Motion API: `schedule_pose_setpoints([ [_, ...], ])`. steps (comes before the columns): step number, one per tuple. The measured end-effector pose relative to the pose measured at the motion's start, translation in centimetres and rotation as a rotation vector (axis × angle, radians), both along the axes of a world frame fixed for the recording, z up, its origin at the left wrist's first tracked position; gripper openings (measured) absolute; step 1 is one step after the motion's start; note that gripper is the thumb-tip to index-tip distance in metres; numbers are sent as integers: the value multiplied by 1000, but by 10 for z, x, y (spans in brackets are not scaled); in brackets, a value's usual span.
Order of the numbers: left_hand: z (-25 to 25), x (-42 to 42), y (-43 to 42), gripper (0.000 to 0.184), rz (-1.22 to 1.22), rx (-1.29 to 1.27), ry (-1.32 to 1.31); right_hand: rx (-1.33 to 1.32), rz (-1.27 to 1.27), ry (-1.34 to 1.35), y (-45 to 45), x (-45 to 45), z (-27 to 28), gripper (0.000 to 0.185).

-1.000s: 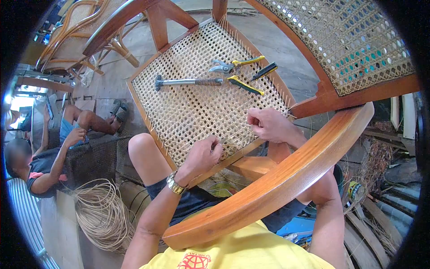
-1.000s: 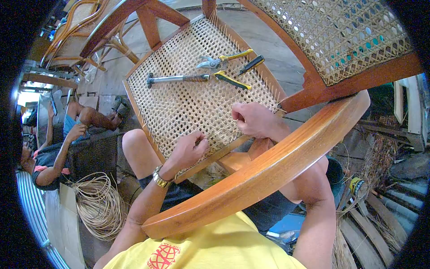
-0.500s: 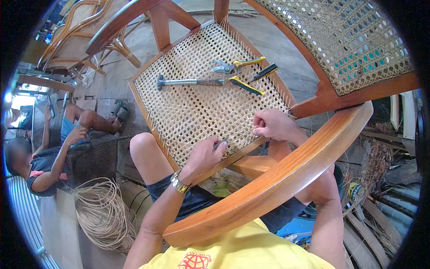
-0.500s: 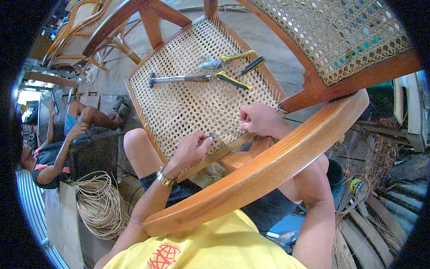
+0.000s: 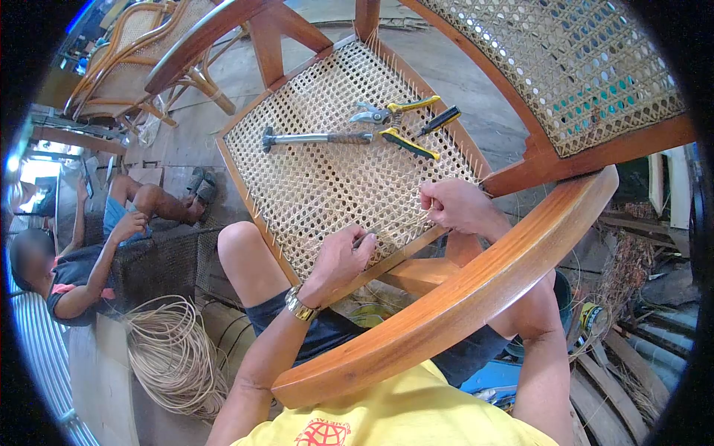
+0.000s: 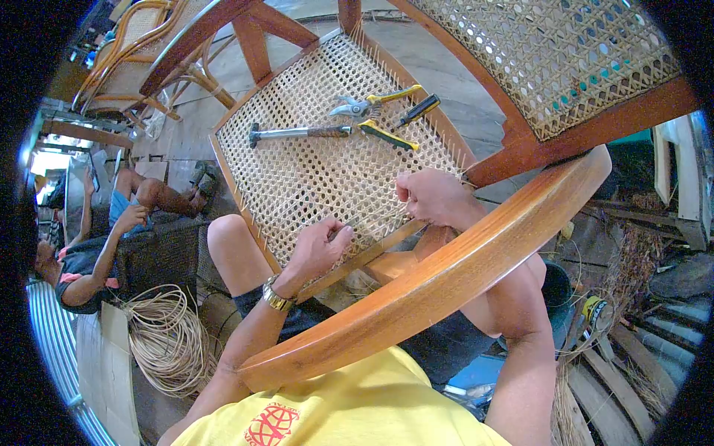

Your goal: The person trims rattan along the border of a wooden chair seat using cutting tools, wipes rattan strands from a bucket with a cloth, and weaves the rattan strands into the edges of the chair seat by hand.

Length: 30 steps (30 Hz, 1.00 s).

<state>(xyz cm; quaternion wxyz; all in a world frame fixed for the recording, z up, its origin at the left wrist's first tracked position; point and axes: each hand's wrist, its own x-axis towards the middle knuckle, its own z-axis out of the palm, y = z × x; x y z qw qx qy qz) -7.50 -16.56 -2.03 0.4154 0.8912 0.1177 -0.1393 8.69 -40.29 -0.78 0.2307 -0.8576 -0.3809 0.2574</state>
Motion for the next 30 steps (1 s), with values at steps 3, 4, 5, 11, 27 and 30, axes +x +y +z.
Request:
schedule_pose_setpoints([
  [3, 2, 3, 4, 33, 12, -37, 33, 5, 97, -13, 0, 1, -4, 13],
  [4, 1, 3, 7, 33, 11, -37, 33, 5, 96, -13, 0, 1, -5, 13],
  [5, -1, 3, 10, 32, 13, -6, 16, 35, 118, -20, 0, 1, -6, 14],
  [11, 4, 6, 37, 28, 144, -25, -41, -6, 147, 52, 3, 1, -3, 16],
  [27, 9, 3, 43, 29, 141, -44, -75, -41, 136, 25, 8, -2, 1, 15],
  [30, 12, 3, 42, 28, 142, -37, -55, -55, 140, -1, 7, -2, -6, 16],
])
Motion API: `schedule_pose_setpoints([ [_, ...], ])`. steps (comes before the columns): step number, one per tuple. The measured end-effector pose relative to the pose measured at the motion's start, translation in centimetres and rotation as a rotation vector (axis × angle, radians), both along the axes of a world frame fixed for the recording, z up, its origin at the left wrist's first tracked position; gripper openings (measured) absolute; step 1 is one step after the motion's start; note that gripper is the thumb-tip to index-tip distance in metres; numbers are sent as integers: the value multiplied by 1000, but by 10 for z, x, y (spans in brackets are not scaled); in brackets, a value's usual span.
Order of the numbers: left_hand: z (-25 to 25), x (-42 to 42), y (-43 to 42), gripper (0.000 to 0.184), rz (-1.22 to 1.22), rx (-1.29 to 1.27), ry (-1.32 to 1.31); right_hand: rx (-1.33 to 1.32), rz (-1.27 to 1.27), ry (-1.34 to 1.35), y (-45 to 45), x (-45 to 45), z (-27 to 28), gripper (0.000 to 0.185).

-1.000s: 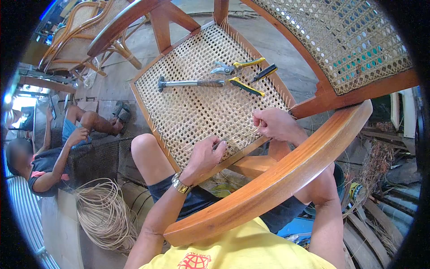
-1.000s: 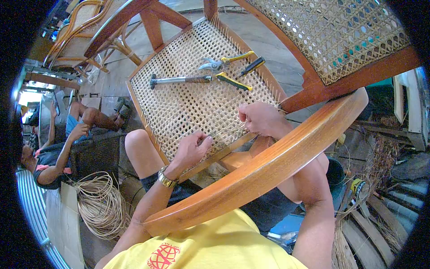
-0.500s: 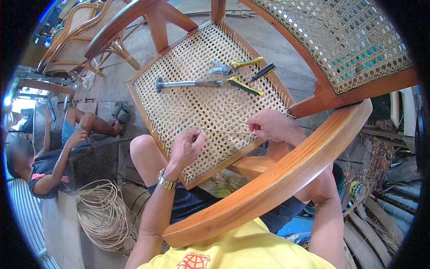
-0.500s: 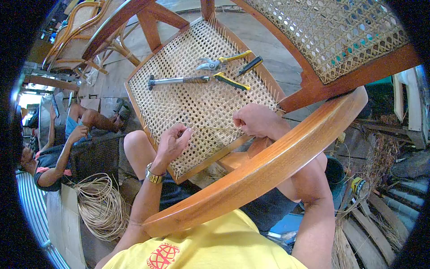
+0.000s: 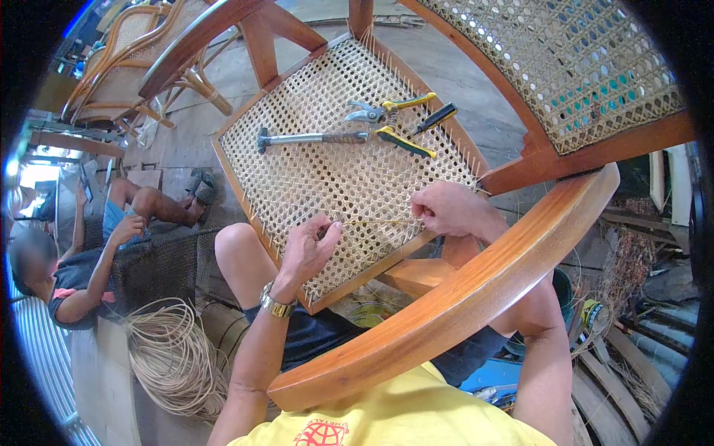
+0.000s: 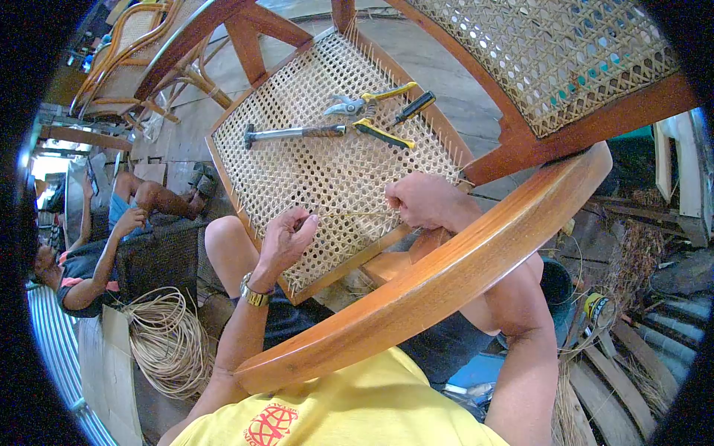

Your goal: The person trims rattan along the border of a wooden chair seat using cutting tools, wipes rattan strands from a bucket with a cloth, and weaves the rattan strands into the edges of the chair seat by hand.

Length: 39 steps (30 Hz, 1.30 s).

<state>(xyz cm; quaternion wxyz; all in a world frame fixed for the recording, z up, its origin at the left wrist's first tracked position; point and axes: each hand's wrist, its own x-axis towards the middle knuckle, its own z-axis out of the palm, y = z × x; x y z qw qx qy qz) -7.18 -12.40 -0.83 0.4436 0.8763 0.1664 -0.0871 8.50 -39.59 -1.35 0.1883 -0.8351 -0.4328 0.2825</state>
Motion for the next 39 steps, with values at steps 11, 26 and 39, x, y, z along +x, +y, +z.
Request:
schedule_pose_setpoints([
  [11, -5, -8, 4, 26, 56, -137, 39, -109, 32, 52, 3, 0, 4, 14],
  [26, 64, 8, 23, 35, 387, 279, -148, 407, -295, 35, -48, 20, 26, 12],
  [39, 13, 22, -68, 35, -344, 345, -216, -55, -294, -57, -57, -3, 22, 21],
])
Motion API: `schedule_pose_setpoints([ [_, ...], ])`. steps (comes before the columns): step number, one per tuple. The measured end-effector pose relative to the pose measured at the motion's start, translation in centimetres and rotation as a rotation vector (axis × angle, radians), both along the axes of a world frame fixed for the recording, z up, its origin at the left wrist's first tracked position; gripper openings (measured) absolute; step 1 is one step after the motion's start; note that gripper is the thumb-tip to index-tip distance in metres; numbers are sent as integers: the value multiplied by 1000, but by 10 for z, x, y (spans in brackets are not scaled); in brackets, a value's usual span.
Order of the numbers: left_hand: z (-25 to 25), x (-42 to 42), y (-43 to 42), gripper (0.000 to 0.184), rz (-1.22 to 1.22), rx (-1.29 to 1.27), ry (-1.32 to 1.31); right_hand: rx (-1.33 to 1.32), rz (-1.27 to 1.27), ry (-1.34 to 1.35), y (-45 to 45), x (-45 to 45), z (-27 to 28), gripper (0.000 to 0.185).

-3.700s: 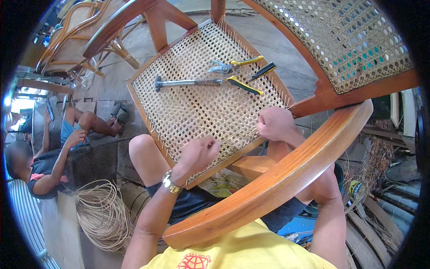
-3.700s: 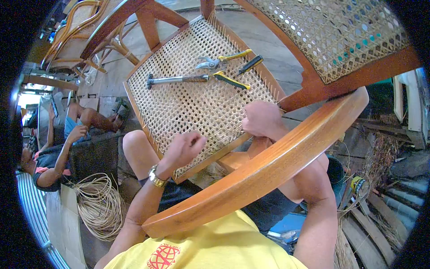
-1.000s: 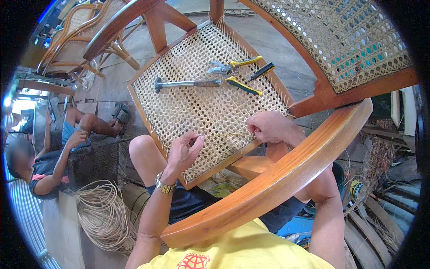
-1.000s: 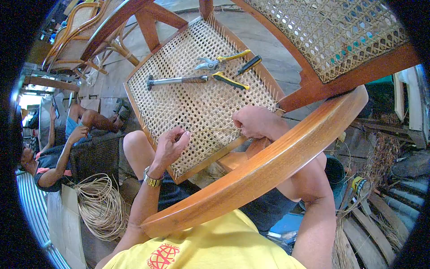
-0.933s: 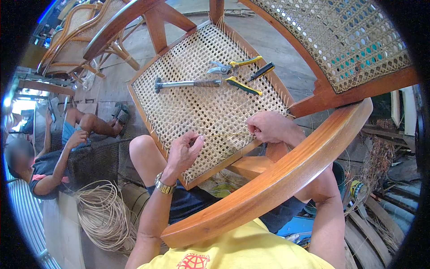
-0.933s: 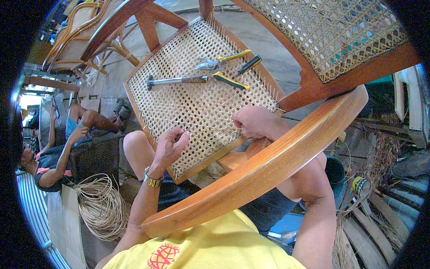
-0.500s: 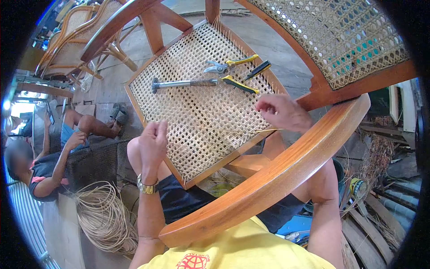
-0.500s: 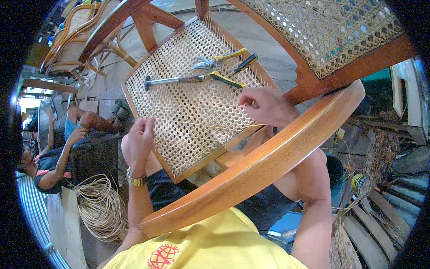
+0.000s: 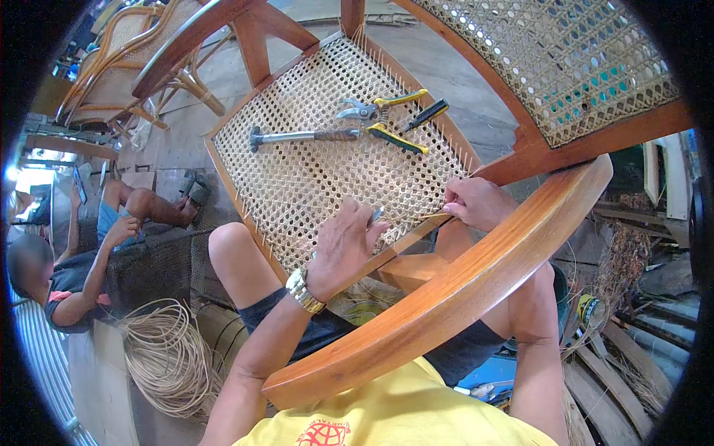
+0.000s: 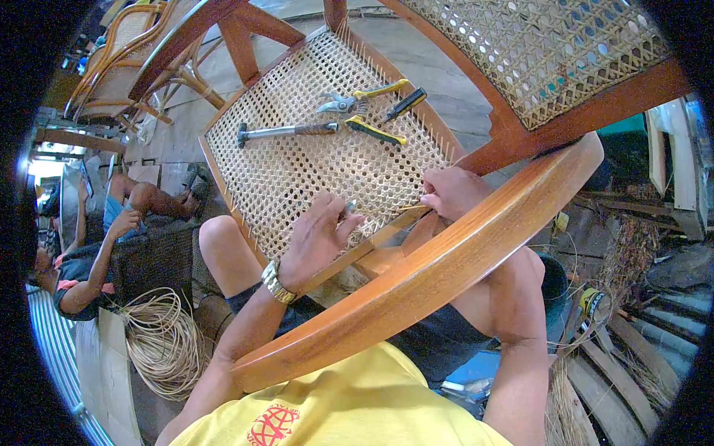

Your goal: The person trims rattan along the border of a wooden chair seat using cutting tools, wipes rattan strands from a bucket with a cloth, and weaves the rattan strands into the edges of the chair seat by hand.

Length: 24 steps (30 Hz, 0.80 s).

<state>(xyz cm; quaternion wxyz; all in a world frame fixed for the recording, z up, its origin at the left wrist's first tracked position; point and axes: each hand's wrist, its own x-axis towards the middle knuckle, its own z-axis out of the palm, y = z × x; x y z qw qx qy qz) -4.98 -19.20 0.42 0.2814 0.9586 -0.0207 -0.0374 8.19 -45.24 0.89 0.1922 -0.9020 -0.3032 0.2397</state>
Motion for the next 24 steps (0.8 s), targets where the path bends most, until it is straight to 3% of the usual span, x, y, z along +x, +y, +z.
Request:
schedule_pose_setpoints([
  [3, 7, 0, -3, 35, 19, -70, -89, -41, -5, 39, 0, 0, -1, 23],
  [5, 8, 0, -1, 38, 26, -121, 143, -52, 10, 34, 0, 0, 0, 24],
  [8, -5, -6, 7, 36, 84, -173, 47, -88, -31, 51, 1, -2, 5, 27],
  [11, 0, -10, 22, 39, 152, -285, 136, -108, -28, 68, -1, -2, 2, 28],
  [12, 8, -10, 27, 38, 115, -135, 97, -109, -25, 80, -3, -2, -4, 29],
  [17, 1, 4, 53, 39, 21, -9, 22, -113, -19, 89, -3, 0, -2, 29],
  [20, 14, 12, 69, 44, 102, 21, 235, -94, -36, 126, -1, -1, 0, 29],
  [23, 29, 5, 90, 41, 164, 77, 143, -97, -52, 52, 5, -2, 6, 28],
  [24, 40, 4, 96, 43, 225, 117, 218, -54, -17, 22, 7, 1, 5, 28],
])
